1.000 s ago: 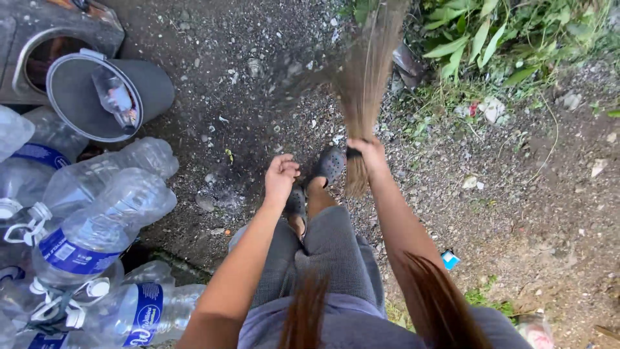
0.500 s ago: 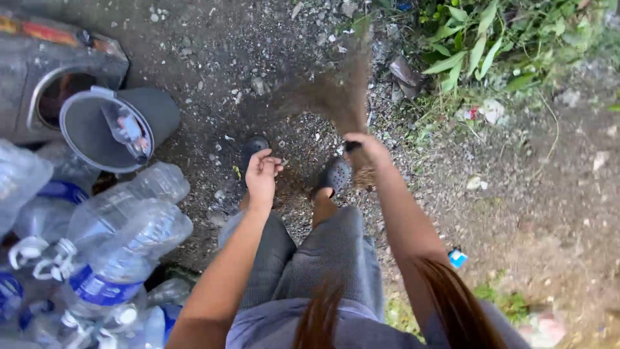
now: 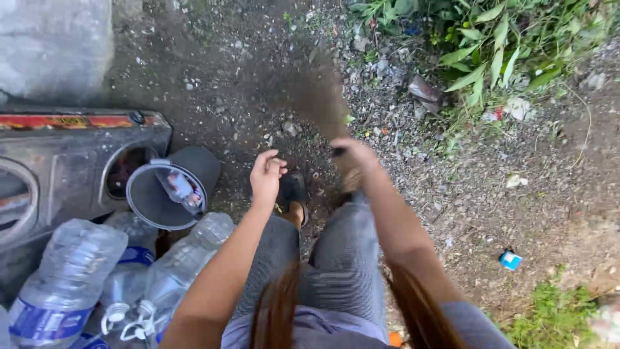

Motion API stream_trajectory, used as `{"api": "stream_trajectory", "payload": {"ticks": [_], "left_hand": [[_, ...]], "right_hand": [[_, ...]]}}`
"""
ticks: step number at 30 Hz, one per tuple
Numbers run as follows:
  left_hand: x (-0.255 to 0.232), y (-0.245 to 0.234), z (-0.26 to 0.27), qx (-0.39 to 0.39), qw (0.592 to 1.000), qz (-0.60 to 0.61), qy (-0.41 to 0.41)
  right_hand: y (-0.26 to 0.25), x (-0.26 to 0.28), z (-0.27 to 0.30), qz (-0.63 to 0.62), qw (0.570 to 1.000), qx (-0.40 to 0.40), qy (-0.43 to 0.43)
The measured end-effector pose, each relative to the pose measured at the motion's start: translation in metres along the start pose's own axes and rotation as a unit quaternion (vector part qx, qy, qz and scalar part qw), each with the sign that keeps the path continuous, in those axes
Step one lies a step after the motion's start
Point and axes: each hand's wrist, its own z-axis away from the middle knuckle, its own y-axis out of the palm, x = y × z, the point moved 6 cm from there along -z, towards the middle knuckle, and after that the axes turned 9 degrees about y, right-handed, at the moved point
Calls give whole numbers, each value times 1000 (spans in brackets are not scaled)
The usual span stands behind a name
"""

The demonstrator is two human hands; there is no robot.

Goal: Picking up trash and sweeping an outdoor cluttered area.

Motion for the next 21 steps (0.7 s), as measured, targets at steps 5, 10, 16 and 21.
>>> {"api": "stream_trajectory", "payload": {"ticks": [5, 10, 16, 21], "left_hand": [[-23, 11, -36, 48, 999, 0, -8], [-24, 36, -61, 28, 997, 52, -53], [-82, 81, -114, 96, 991, 38, 85], [-79, 105, -159, 99, 994, -23, 37]], "right_hand": [[-9, 76, 142, -189, 911, -339, -139], [172, 68, 163, -445, 871, 209, -7], [181, -10, -30, -329, 897, 267, 125], [-9, 134, -68, -232, 972, 41, 0]]}}
